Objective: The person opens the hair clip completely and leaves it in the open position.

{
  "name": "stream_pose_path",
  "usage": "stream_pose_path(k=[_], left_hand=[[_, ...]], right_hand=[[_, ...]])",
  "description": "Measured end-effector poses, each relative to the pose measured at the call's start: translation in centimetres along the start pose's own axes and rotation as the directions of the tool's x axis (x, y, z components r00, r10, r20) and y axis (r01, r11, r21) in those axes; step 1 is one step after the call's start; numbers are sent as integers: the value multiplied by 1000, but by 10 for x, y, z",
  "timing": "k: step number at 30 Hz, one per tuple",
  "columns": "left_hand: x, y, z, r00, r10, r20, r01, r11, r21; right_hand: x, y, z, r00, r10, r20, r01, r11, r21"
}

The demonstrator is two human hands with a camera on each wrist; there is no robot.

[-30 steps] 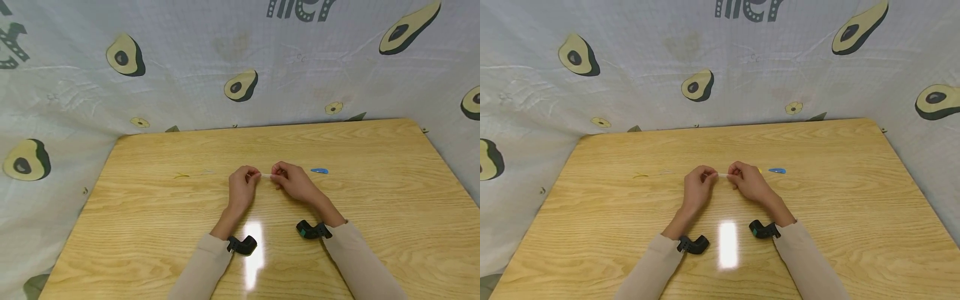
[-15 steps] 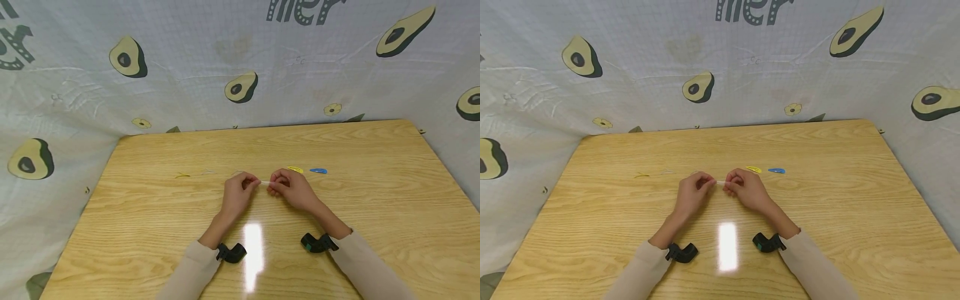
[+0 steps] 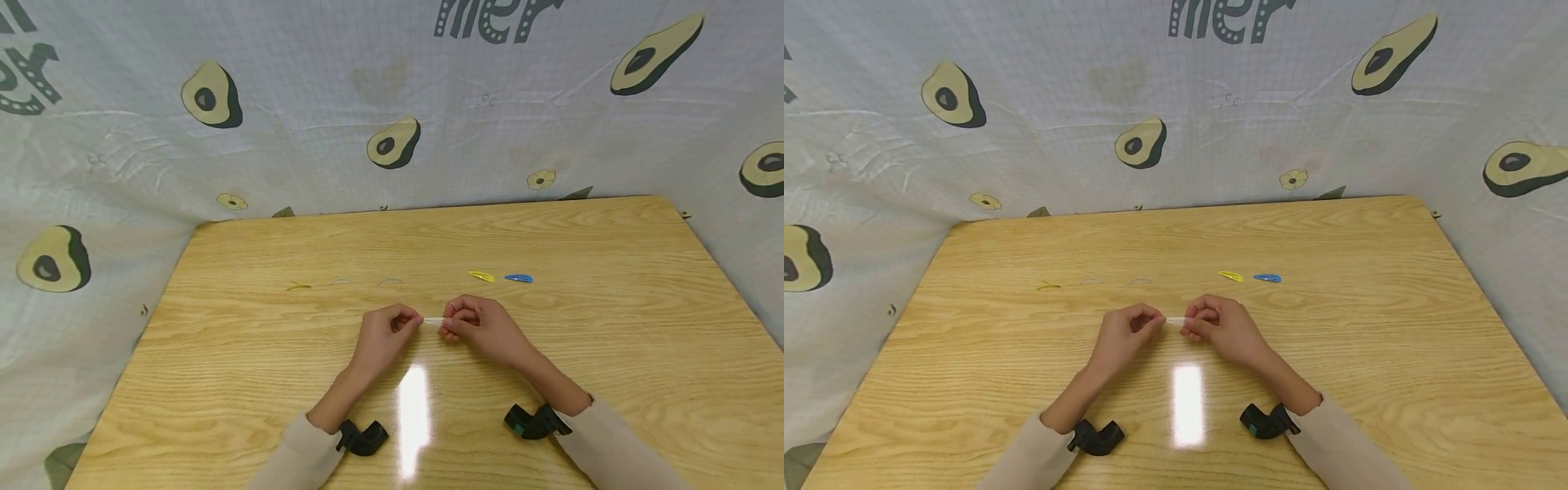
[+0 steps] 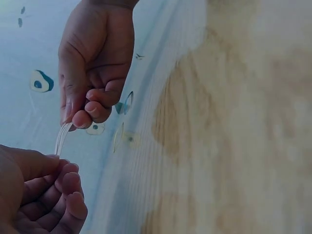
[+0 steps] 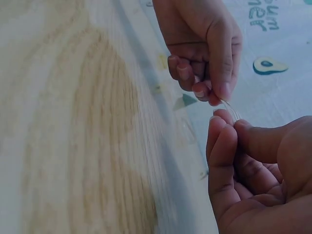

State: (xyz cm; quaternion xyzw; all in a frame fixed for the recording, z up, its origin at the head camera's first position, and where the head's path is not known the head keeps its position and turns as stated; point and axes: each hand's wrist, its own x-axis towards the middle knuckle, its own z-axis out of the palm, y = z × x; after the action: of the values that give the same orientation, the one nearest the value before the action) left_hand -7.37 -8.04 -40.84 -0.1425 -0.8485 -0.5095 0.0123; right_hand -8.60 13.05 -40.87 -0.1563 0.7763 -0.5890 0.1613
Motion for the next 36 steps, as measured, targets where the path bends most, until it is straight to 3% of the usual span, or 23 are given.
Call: stream_pose_path(k=[6,13,22,31,36], left_hand=[[-11,1,0,998,-44,39,46,997,-54],[-19,-5,5,997,-55,48,58,995,-82],[-30,-21,18,999,45,-15,-46,992,-116],[-29,-23,19,990,130,-48,-134,985,-113],[-27,-27,19,977,202,-71,-208,975,-78]], right_hand=[[-8,2,3,999,31,12,-32,998,52],[-17,9,7,1000,11,18,-13,996,85],[-22,19,15,999,37,-12,-36,993,113],[-27,24,23,990,-49,-130,56,997,44],[-25,28,27,983,-97,-159,98,995,2]])
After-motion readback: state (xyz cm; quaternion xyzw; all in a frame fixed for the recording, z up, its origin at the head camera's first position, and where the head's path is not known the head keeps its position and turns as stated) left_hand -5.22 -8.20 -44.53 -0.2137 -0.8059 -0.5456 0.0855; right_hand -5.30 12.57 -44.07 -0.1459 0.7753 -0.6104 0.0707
